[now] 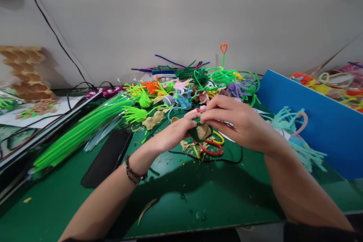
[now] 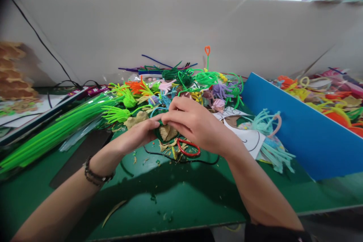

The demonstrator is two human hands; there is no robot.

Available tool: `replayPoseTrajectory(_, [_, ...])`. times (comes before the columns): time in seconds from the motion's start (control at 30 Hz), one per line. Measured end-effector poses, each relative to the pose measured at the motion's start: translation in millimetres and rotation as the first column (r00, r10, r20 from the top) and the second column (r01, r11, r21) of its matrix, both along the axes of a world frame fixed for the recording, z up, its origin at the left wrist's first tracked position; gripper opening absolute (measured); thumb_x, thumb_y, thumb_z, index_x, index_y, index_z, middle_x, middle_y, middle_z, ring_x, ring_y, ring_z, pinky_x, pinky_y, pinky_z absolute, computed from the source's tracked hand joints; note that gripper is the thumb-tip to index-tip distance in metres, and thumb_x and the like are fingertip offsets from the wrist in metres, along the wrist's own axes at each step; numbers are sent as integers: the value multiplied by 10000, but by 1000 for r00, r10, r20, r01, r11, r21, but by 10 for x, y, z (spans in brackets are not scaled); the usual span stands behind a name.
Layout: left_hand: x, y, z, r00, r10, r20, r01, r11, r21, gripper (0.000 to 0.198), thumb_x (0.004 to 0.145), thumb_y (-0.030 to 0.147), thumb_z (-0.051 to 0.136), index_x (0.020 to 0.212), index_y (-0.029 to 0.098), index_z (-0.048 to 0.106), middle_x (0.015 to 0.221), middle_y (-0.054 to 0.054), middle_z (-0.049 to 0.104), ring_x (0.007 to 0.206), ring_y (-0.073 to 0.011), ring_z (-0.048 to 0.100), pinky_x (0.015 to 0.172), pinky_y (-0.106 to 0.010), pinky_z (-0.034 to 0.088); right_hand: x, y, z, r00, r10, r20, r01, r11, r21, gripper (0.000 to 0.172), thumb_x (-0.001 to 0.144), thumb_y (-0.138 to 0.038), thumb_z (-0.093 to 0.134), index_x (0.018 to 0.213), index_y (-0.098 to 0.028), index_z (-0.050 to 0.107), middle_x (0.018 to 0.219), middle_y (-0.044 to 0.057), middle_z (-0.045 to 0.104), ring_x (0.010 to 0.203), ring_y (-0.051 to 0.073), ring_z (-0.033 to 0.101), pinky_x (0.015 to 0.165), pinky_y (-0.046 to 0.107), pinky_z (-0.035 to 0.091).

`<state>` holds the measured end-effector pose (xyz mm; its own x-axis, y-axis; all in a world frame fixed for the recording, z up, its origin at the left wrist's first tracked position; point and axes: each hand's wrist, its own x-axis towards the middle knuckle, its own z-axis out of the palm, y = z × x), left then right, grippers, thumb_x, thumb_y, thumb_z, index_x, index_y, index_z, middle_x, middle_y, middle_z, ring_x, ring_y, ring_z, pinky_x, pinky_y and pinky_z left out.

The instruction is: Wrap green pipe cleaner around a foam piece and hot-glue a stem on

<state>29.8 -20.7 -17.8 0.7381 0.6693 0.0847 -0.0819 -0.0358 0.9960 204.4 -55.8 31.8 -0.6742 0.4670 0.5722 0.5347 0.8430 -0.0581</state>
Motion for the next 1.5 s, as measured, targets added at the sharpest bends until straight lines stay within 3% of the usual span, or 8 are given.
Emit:
replayPoseTrajectory(0.17, [-18,3,15,997,48,-60,-45,998,54,355,690,293,389,996,237,559,1347,18,387,1181,-235,376,721,-287,473,-7,-3,4,1000,2,25,-2,1000,-15,157,866,-159,439,878,-148,595,823,66,535,773,142,495,667,282,419])
replayPoseTrajectory(0.33, [3,-33,66,999,38,-3,-38,996,-81,366,650,229,389,965,214,575,1319,11,421,1108,-237,443,718,-304,476,-10,-10,8,999,3,40,-3,1000,-8,163,867,-156,426,882,-163,588,834,65,531,787,147,486,668,282,414])
replayPoseTrajectory(0.5, [13,-37,61,995,-43,93,60,981,-183,401,657,247,425,1019,214,595,1333,9,414,1088,-242,468,680,-273,482,-9,-18,15,999,9,32,-9,1000,-2,175,870,-158,412,903,-182,582,847,60,527,803,150,481,687,288,412])
replayPoseTrajectory(0.7, [-39,-21,27,998,29,-48,-33,996,-81,432,660,288,449,1072,252,577,1391,33,354,1249,-271,309,716,-269,478,-4,-19,20,998,7,55,-7,1000,1,164,873,-175,420,897,-182,581,867,61,519,835,150,484,724,293,417])
replayPoseTrajectory(1.0, [-63,-6,15,997,19,-78,-16,999,35,471,659,275,453,1116,260,566,1377,29,382,1229,-256,358,780,-292,469,-28,-35,47,999,15,34,-15,1000,7,172,868,-182,436,861,-153,605,815,58,535,812,154,503,702,289,429])
replayPoseTrajectory(1.17, [-76,-12,37,995,30,-97,-20,994,104,496,645,286,467,1129,243,571,1370,27,397,1246,-264,338,925,-339,400,-34,-50,52,1000,17,20,-17,1000,0,159,860,-175,456,870,-136,609,825,64,542,815,150,508,706,281,431])
replayPoseTrajectory(1.33, [-79,-48,86,987,-3,-163,4,1000,4,576,638,289,450,1210,244,493,1427,35,306,1302,-274,251,1047,-394,262,-31,-48,47,1000,21,12,-21,1000,0,160,859,-179,458,861,-130,610,809,60,542,797,145,509,691,273,429])
replayPoseTrajectory(1.5, [-52,-50,86,998,-16,-56,9,992,-123,632,604,267,424,1234,221,447,1456,33,240,1331,-287,178,1061,-412,239,-36,-39,43,1000,7,-11,-6,1000,18,165,863,-182,453,867,-140,612,791,51,535,777,138,502,673,264,418])
